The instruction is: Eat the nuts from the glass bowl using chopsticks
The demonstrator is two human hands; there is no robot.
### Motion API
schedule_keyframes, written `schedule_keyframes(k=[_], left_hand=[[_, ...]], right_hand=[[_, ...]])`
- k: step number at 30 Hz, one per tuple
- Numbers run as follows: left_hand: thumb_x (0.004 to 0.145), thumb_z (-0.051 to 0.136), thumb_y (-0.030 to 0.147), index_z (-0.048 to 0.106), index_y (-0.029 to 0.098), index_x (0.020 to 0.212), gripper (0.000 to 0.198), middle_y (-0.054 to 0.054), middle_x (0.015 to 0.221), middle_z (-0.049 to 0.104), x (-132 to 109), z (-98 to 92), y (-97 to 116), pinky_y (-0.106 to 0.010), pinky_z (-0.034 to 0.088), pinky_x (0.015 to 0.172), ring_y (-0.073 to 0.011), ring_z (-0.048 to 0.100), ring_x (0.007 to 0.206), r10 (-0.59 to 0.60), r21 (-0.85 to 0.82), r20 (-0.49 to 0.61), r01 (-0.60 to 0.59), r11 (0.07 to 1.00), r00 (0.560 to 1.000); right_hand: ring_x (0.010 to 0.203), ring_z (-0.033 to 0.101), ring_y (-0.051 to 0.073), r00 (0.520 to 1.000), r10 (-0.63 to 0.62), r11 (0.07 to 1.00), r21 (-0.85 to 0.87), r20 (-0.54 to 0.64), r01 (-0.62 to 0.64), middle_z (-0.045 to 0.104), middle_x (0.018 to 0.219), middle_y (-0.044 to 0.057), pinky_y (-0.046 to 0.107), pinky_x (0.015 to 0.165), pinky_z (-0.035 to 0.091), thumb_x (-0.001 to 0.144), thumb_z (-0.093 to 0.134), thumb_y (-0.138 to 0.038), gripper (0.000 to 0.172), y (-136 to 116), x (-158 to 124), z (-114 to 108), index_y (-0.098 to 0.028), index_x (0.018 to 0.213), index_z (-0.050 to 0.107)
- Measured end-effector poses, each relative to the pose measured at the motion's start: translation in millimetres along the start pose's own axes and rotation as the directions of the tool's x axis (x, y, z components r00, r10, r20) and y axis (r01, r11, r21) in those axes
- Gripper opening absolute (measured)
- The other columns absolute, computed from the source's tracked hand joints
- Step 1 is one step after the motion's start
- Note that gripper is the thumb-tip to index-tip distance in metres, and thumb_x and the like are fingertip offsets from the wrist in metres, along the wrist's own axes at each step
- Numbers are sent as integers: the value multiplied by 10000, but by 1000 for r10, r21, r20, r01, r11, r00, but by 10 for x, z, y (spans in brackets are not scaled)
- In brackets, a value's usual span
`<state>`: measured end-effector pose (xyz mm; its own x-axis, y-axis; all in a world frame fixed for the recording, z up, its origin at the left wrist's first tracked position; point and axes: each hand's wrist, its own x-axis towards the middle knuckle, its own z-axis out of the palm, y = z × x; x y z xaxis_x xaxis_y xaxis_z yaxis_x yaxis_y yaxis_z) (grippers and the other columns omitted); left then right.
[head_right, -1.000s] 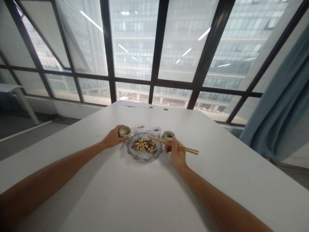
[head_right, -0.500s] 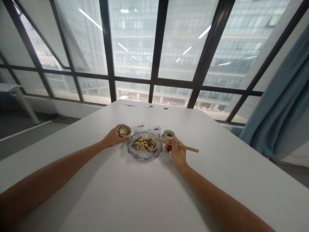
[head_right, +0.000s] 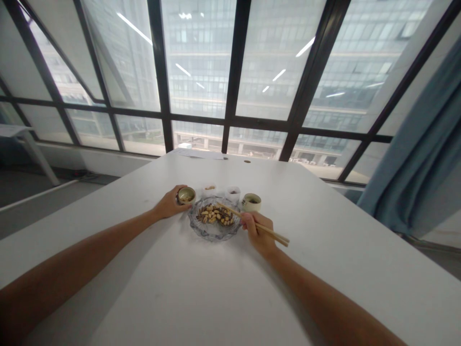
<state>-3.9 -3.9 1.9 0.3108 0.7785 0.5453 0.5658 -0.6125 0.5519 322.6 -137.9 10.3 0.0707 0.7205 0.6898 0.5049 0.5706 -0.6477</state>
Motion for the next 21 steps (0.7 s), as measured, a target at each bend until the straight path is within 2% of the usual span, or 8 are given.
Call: schedule_keyframes(k=[1,2,3,5,7,9,11,21], left_hand=[[684,754,520,495,186,1272,724,-127,1214,650,2,-2,1,-430,504,980,-282,640,1094,-5,0,4,5,1000,1000],[684,755,519,493,189,1274,725,-125,1213,650,4,-3,1,-431,505,978,-281,641,1091,-9,1,7,9,1000,1000],[684,756,518,492,190,1276,727,-124,1213,651,6,-3,1,-431,505,976,-281,641,1088,-11,2,8,11,1000,1000],[682,757,519,494,185,1276,730,-128,1217,650,8,-2,0,-430,505,974,-282,642,1086,-9,4,5,9,1000,1000],[682,756,520,499,180,1269,726,-131,1216,651,6,-1,4,-432,502,976,-284,640,1090,-4,6,-2,4,1000,1000],[682,756,517,502,180,1264,719,-131,1211,655,1,-1,11,-433,499,981,-286,639,1095,-1,9,-7,1,1000,1000],[685,753,513,501,177,1263,715,-131,1202,658,-3,-4,17,-430,501,976,-285,642,1093,-3,11,-7,3,1000,1000],[683,758,529,497,192,1269,725,-127,1215,655,8,5,-12,-428,505,970,-279,641,1096,-12,-5,3,12,1000,1000]], right_hand=[[543,645,172,991,-116,991,-53,72,120,704,653,58,283,517,527,975,474,-560,454,-17,-5,-22,-212,822,723],[581,661,175,956,-251,961,-78,153,265,717,685,63,284,550,537,982,485,-523,413,-41,-7,-40,-219,851,733],[615,672,176,894,-382,909,-79,232,409,729,720,69,283,578,542,984,504,-492,368,-72,-6,-54,-224,889,738],[649,675,173,739,-582,772,-56,340,634,740,770,78,277,602,539,982,540,-445,296,-150,2,-65,-222,962,733],[625,653,163,616,-682,652,-55,395,757,730,757,76,266,583,520,993,536,-414,272,-229,11,-59,-209,1000,715],[587,624,156,557,-719,588,-63,416,807,706,713,65,259,555,494,1006,518,-395,268,-291,17,-45,-197,1016,699],[570,612,152,540,-735,572,-52,409,818,691,693,55,254,544,482,1004,525,-381,249,-325,20,-34,-194,1029,688],[582,637,158,594,-681,614,-109,429,782,708,716,64,250,555,510,1020,462,-352,267,-314,5,-30,-209,1016,688]])
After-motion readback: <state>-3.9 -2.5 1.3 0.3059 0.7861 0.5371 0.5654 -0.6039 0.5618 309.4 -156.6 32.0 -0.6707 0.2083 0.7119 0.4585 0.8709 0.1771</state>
